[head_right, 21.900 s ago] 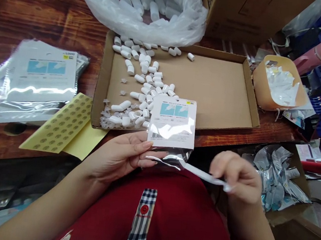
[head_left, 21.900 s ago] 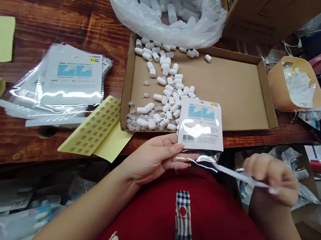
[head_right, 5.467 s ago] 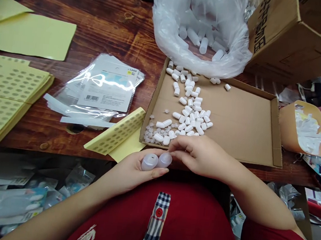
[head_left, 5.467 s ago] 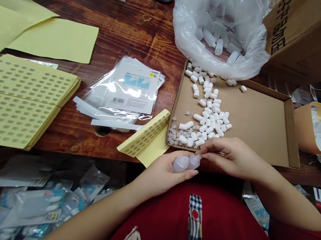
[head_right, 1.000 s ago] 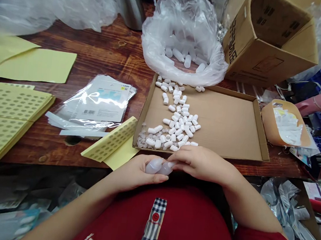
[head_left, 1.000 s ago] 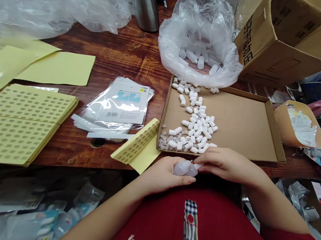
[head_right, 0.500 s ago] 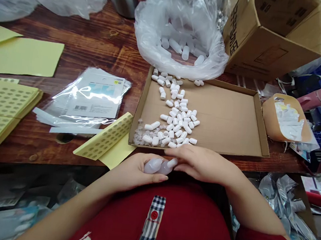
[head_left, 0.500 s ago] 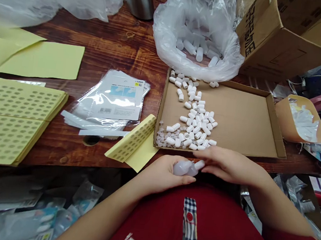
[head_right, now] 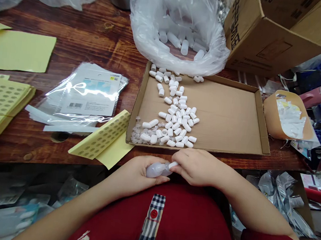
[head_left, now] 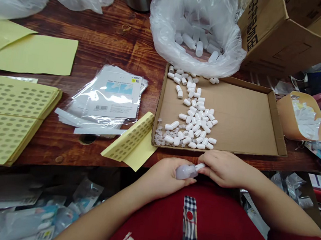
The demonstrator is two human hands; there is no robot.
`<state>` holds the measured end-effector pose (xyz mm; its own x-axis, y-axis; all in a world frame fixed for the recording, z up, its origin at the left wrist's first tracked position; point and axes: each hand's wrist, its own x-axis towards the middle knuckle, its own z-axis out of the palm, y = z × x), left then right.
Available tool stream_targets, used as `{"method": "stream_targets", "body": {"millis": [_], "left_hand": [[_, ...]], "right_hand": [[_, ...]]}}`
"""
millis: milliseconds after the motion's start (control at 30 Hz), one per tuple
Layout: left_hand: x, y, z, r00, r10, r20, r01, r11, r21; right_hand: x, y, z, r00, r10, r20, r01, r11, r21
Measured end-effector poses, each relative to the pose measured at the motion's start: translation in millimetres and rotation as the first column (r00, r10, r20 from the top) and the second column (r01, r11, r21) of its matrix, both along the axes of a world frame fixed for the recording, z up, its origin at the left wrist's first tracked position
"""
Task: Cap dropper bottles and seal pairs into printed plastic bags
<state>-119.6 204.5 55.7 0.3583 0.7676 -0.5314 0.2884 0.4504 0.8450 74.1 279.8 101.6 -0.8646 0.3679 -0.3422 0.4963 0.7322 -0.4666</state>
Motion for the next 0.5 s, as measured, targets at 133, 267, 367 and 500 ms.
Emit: {"method": "stream_targets", "body": {"millis": [133, 267, 367, 500], "left_hand": [[4.0, -1.8, 1.8, 0.999, -0.005, -0.040, 0.007, 0.998, 0.069], [4.2, 1.3, 5.7, 0.999, -0.005, -0.050, 0.010, 0.994, 0.113], [6.0, 9.0, 6.5, 0.997, -0.065, 0.029, 0.064, 0.997, 0.036], [11.0, 22.4, 1.9, 0.964, -0.095, 0.247, 0.120, 0.989, -0.090]], "right_hand": [[0.4, -6.5, -7.9, 0.998, -0.043, 0.043, 0.041, 0.997, 0.065], [13.4, 1.5, -4.0, 0.976, -0.207, -0.073, 0.206, 0.978, -0.033], [24.9, 22.7, 1.4, 0.893, -0.415, -0.176, 0.421, 0.907, -0.007], [23.4, 49.6, 0.0, 0.935, -0.352, -0.042, 0.353, 0.936, 0.002]]}}
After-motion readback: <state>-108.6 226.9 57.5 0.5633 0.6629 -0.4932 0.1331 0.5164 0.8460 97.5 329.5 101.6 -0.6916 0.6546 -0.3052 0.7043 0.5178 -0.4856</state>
